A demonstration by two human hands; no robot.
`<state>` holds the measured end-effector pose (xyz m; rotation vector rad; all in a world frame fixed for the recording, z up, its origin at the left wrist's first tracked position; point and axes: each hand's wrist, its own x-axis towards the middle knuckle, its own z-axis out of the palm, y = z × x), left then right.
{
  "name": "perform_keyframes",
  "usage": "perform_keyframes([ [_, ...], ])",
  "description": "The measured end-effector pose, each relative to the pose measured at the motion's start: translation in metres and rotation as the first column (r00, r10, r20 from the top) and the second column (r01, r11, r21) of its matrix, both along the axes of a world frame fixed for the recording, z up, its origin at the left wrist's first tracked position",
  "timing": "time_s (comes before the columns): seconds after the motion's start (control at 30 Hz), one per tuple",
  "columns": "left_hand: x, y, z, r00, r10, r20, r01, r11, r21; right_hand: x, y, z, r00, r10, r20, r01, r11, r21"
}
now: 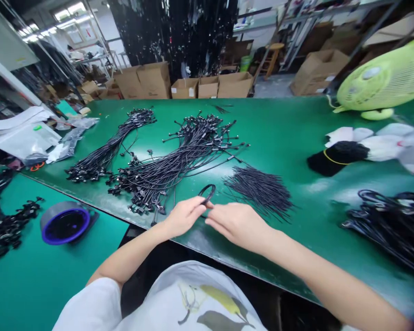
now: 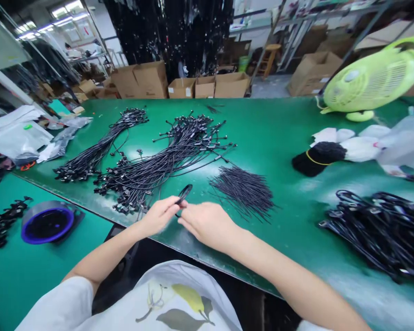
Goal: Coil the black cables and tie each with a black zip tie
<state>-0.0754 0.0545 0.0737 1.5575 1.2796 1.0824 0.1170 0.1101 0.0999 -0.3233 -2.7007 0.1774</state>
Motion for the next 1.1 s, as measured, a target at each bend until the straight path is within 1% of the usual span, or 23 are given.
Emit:
perform_keyframes([
  [0.03,0.005,-0.003,-0.003,0.998,-0.047,-0.045,0.047,0.999,-0.003,-0.002,0.004,0.002,0.998,-0.044,-0.053,0.040,0.997,-0.068],
  [0.07,0.007,-0.005,-0.004,0.996,-0.077,-0.045,0.077,0.997,-0.015,-0.003,0.009,0.001,0.989,-0.099,-0.109,0.082,0.986,-0.148],
  [0.1,0.008,-0.005,-0.005,0.996,-0.088,0.005,0.089,0.996,-0.031,-0.004,0.014,-0.001,0.974,-0.156,-0.165,0.115,0.966,-0.233],
  [0.17,0.008,-0.004,-0.005,0.976,-0.083,0.201,0.099,0.992,-0.074,-0.007,0.022,-0.011,0.911,-0.289,-0.295,0.167,0.912,-0.375],
  [0.23,0.009,-0.001,-0.005,0.902,-0.048,0.430,0.108,0.987,-0.116,-0.012,0.024,-0.024,0.791,-0.440,-0.425,0.211,0.848,-0.486],
  [0.27,0.011,0.000,-0.005,0.851,-0.013,0.525,0.100,0.985,-0.139,-0.016,0.024,-0.031,0.748,-0.494,-0.443,0.195,0.802,-0.565],
  [0.3,0.014,0.001,-0.006,0.803,0.039,0.594,0.075,0.983,-0.166,-0.020,0.022,-0.038,0.724,-0.541,-0.428,0.156,0.732,-0.663],
  [0.33,0.017,0.001,-0.008,0.766,0.099,0.635,0.036,0.980,-0.197,-0.024,0.019,-0.043,0.715,-0.581,-0.390,0.101,0.637,-0.764],
  [0.4,0.025,-0.001,-0.012,0.735,0.194,0.650,-0.007,0.960,-0.279,-0.031,0.013,-0.051,0.718,-0.627,-0.303,-0.022,0.414,-0.910],
  [0.43,0.029,-0.003,-0.015,0.737,0.210,0.642,0.005,0.949,-0.316,-0.035,0.009,-0.053,0.702,-0.655,-0.282,-0.080,0.321,-0.944],
  [0.5,0.035,-0.008,-0.020,0.735,0.210,0.645,0.047,0.933,-0.358,-0.039,0.004,-0.055,0.647,-0.713,-0.270,-0.206,0.177,-0.962],
  [0.53,0.035,-0.011,-0.022,0.720,0.219,0.659,0.055,0.928,-0.368,-0.040,0.002,-0.054,0.651,-0.712,-0.262,-0.277,0.098,-0.956],
  [0.6,0.034,-0.013,-0.025,0.687,0.270,0.675,0.030,0.917,-0.397,-0.041,-0.003,-0.054,0.707,-0.662,-0.246,-0.397,-0.085,-0.914],
  [0.63,0.033,-0.014,-0.027,0.688,0.295,0.663,0.021,0.905,-0.424,-0.041,-0.006,-0.055,0.737,-0.630,-0.244,-0.429,-0.158,-0.890],
  [0.67,0.031,-0.015,-0.030,0.706,0.308,0.637,0.020,0.891,-0.453,-0.041,-0.010,-0.055,0.751,-0.614,-0.242,-0.440,-0.193,-0.877],
  [0.7,0.030,-0.015,-0.032,0.740,0.302,0.601,0.022,0.882,-0.470,-0.042,-0.015,-0.057,0.743,-0.624,-0.243,-0.441,-0.183,-0.879],
  [0.77,0.029,-0.019,-0.038,0.833,0.238,0.499,0.016,0.892,-0.451,-0.043,-0.026,-0.059,0.703,-0.667,-0.246,-0.406,-0.093,-0.909],
  [0.83,0.030,-0.025,-0.044,0.926,0.147,0.348,0.000,0.921,-0.389,-0.045,-0.038,-0.061,0.704,-0.667,-0.242,-0.336,-0.014,-0.942],
  [0.9,0.032,-0.035,-0.049,0.982,0.053,0.179,0.011,0.941,-0.339,-0.046,-0.046,-0.060,0.718,-0.649,-0.252,-0.308,0.029,-0.951],
  [0.97,0.035,-0.046,-0.052,0.996,-0.056,0.074,0.077,0.942,-0.326,-0.048,-0.050,-0.058,0.702,-0.657,-0.276,-0.339,0.032,-0.940],
  [1.0,0.035,-0.050,-0.053,0.992,-0.111,0.057,0.124,0.937,-0.327,-0.048,-0.050,-0.057,0.691,-0.666,-0.281,-0.362,0.018,-0.932],
  [1.07,0.035,-0.054,-0.053,0.980,-0.187,0.066,0.198,0.926,-0.322,-0.048,-0.048,-0.055,0.689,-0.674,-0.266,-0.401,-0.050,-0.915],
  [1.1,0.034,-0.055,-0.052,0.977,-0.197,0.081,0.213,0.926,-0.312,-0.048,-0.047,-0.054,0.691,-0.675,-0.257,-0.418,-0.084,-0.904],
])
